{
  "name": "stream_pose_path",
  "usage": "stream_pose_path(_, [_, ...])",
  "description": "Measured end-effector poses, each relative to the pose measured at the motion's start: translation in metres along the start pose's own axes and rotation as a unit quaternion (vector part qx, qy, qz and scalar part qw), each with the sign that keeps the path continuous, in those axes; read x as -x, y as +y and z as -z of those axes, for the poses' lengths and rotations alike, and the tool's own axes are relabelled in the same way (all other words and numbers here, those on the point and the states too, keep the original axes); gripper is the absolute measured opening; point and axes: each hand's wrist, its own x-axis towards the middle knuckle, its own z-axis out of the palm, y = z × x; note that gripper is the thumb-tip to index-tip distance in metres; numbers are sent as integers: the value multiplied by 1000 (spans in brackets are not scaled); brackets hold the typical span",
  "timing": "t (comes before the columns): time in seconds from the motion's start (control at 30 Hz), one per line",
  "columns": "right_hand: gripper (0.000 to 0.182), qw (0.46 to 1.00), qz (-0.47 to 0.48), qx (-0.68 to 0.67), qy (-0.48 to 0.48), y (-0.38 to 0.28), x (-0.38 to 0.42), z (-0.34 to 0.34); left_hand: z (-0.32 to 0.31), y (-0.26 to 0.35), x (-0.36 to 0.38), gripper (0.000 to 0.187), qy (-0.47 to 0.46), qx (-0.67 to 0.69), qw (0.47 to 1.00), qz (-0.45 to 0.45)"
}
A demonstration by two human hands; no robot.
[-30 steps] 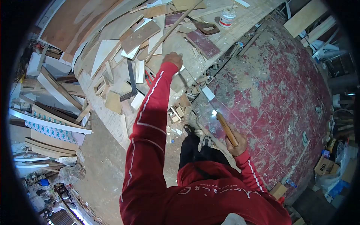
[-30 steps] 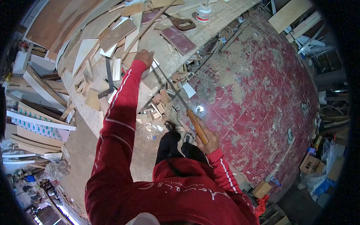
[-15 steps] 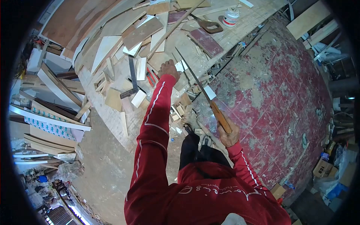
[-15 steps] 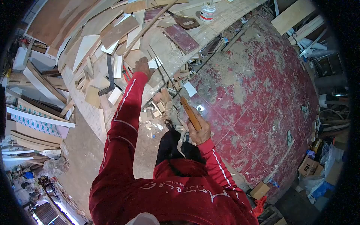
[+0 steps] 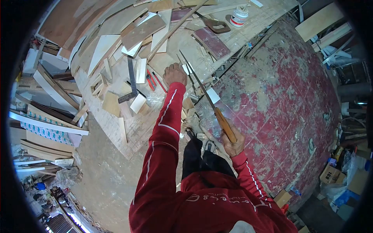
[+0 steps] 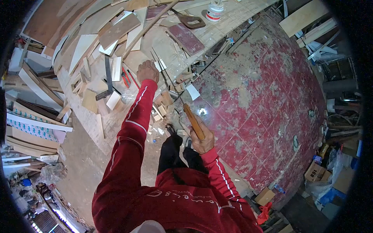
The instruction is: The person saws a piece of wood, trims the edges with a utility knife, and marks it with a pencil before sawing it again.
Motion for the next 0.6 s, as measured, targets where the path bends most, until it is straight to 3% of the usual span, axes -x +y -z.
stream_pose_path(0.2, [48, 1000, -17, -11, -7, 12, 2, -1, 0, 1, -1, 31, 6, 8, 1000, -4])
stream_pose_path(0.6, [47, 997, 51, 51, 13, 21, 8, 2, -11, 0, -1, 28, 64, 11, 998, -7])
